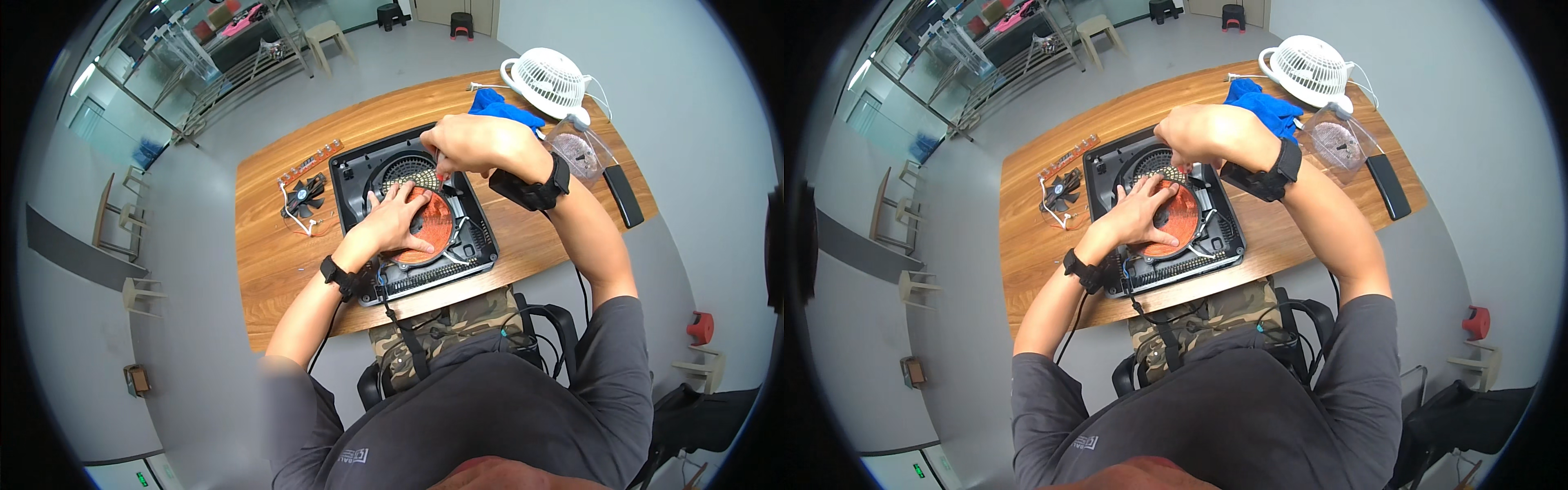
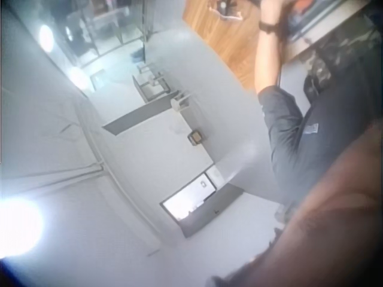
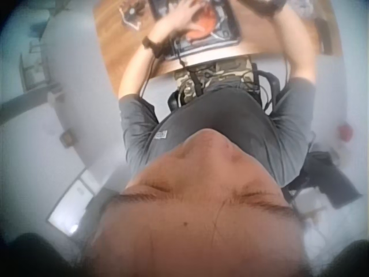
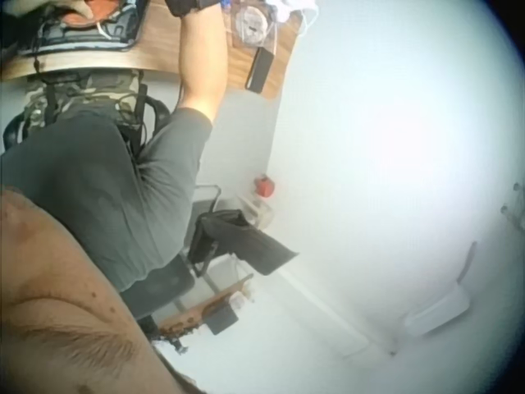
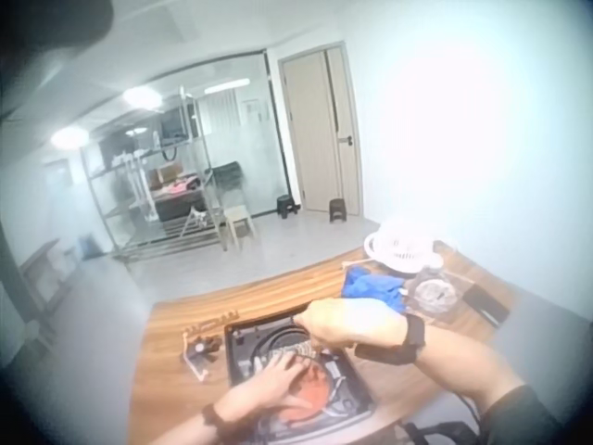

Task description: The person assembles a small electronic device on a wooden table. They place a circular orange component into a black housing, use a screwdriver to secure it, wipe a black fan with a blue cloth, and then install the fan and a circuit board into the housing, securing them with screws.

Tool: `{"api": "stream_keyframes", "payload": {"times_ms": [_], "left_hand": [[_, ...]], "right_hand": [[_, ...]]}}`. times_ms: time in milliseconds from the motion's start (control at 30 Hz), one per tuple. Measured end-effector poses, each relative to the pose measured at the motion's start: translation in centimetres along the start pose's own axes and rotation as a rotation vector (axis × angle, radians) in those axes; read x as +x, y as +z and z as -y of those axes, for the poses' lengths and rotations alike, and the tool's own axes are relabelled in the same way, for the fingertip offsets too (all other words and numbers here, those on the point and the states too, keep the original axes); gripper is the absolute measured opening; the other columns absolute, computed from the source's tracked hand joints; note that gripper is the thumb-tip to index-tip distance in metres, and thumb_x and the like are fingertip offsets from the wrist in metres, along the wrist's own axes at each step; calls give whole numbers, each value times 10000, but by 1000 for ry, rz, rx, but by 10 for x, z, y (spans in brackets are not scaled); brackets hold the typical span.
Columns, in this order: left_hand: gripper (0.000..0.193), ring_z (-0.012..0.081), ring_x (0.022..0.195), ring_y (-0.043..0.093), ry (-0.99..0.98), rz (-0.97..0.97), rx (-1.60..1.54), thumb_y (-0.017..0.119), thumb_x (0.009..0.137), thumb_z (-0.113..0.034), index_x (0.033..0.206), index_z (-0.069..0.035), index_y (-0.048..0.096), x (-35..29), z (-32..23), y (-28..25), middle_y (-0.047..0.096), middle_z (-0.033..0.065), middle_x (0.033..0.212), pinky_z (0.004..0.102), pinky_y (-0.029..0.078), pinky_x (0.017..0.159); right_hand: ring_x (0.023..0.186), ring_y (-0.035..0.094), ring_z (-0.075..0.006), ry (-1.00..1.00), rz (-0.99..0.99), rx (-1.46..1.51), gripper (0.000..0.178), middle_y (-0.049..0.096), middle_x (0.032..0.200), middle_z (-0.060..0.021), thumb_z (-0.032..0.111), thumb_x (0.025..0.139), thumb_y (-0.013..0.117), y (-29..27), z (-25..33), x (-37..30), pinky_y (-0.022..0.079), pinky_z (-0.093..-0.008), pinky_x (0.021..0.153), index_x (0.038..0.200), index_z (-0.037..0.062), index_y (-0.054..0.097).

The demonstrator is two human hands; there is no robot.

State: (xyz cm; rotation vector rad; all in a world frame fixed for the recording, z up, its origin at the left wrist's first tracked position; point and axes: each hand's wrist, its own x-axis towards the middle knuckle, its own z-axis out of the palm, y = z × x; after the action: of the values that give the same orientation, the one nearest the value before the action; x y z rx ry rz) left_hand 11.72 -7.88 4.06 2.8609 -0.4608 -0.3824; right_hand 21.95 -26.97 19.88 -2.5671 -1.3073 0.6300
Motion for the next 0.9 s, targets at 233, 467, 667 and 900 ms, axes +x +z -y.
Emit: {"api": "stream_keyframes", "payload": {"times_ms": [233,467,667,900], "left_hand": [[1121,505,1504,242,5,-2,-2,850,654,-690,1551,-193,397,4,-1,1,263,219,1627,834,245,1085],[1133,506,1517,220,-10,4,-9,848,653,-698,1560,-195,391,2,1,0,243,223,1644,822,225,1107],[1133,510,1514,224,-10,5,-3,847,653,-698,1557,-184,395,0,-2,-1,245,225,1641,821,232,1105],[1130,523,1496,250,17,-34,4,846,654,-697,1552,-178,398,2,2,7,270,238,1622,823,248,1091]], "right_hand": [[654,717,-353,88,-72,-250,603,676,606,-173,478,995,628,3,-3,19,596,-442,650,740,-64,699],[950,703,-397,-52,-77,-231,482,721,967,-224,376,906,761,2,-4,8,566,-458,819,1117,-31,612],[967,676,-396,-271,-126,-182,401,689,980,-188,189,814,824,6,-18,6,546,-451,837,1097,10,604],[754,701,-424,-152,-264,-318,439,693,736,-240,372,894,749,11,-18,16,568,-480,688,861,-58,667]]}}
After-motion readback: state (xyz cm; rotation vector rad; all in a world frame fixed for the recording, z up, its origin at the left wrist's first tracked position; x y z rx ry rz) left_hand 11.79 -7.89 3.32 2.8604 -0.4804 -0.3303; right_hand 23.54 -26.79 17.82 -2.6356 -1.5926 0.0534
